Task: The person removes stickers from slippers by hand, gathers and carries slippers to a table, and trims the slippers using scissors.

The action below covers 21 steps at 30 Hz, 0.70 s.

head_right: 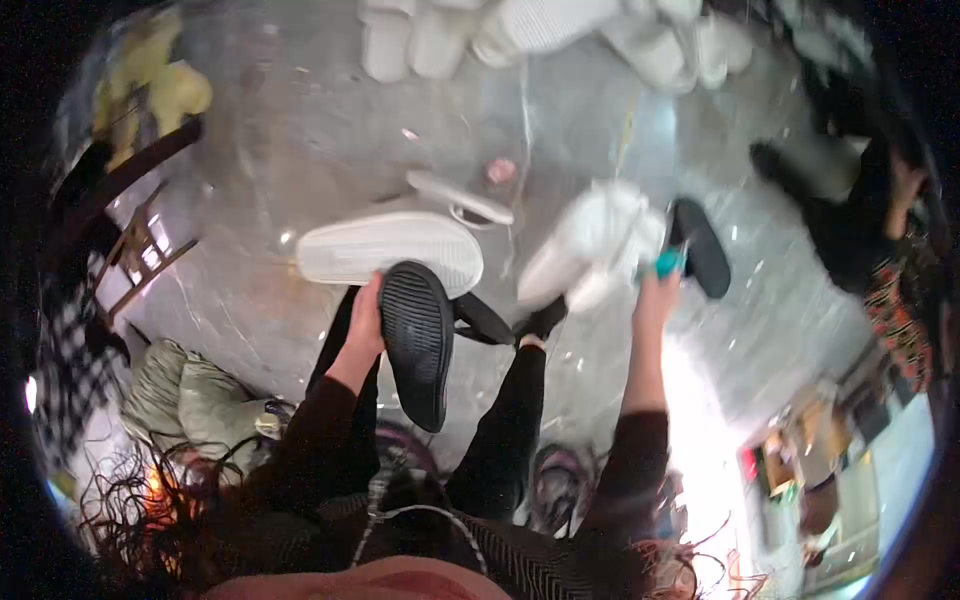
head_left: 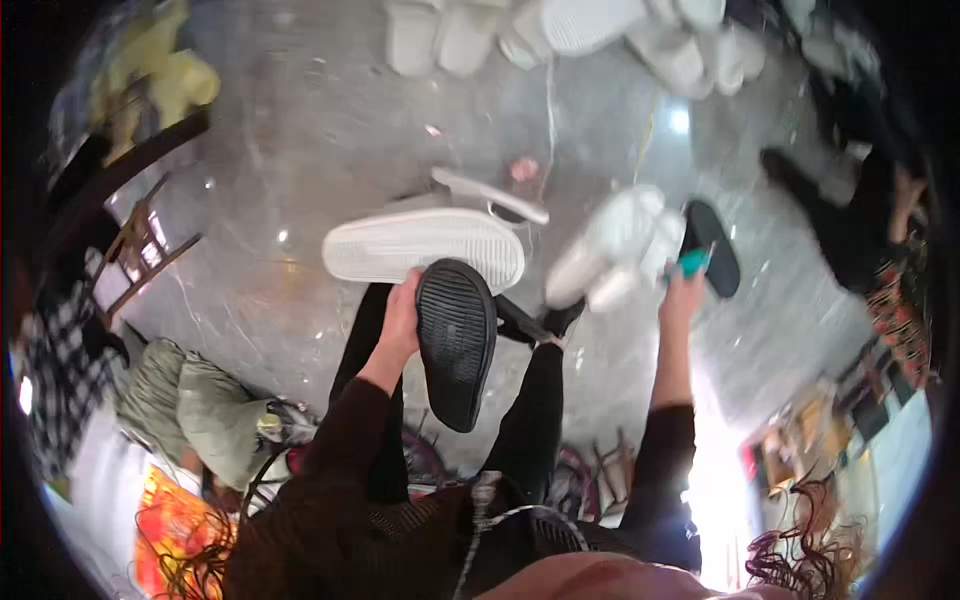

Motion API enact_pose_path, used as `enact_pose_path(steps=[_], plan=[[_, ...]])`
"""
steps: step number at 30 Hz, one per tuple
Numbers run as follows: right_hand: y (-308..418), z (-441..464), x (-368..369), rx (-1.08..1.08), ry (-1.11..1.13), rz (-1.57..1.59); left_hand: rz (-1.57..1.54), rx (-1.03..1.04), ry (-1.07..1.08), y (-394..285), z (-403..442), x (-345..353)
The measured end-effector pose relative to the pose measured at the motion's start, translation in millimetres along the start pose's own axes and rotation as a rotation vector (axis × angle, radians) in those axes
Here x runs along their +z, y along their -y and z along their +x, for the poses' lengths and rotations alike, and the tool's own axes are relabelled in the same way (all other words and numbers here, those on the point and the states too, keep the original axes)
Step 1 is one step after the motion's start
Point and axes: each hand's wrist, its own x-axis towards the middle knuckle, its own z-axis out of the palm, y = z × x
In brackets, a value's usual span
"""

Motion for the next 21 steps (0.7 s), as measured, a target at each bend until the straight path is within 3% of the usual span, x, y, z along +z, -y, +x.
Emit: enact_pose_path(steps=[1,4,6,7,8,9,10,14,19,21], plan=[[22.5,-29.6,-22.5,-0.049,-0.077,-0.175,-0.004,0.051,0.033,-4.5,-6.4,0.4],[46.3,-109.6,-90.9,0.105,0.077,-0.158,0.111,0.089,0.024,-34.0,-47.4,-5.0],[52.1,-163.6,-122.3,0.131,0.028,-0.07,0.363,0.289,0.175,-90.3,-126.4,13.7],[55.8,-189.4,-133.7,0.13,-0.043,-0.107,0.317,0.396,0.139,-109.9,-156.9,20.3],[45.0,-202.9,-140.4,0.03,-0.01,-0.081,0.267,0.496,0.104,-131.1,-182.5,21.2],[52.7,-222.6,-147.0,-0.081,-0.179,-0.342,0.143,0.42,0.101,-148.3,-208.5,20.4],[-11.1,-205.9,-161.9,-0.474,-0.317,-0.588,0.017,0.334,0.12,-164.4,-234.0,18.1],[94.0,-253.5,-105.6,-0.294,0.147,-0.494,-0.234,0.524,0.293,-216.3,-284.6,-18.4],[193.4,-296.3,-68.8,-0.495,0.463,-0.52,-0.378,0.569,0.319,-252.1,-420.9,-98.0],[212.6,-311.0,-64.3,-0.576,0.551,-0.531,-0.531,0.546,0.217,-236.5,-444.0,-135.8]])
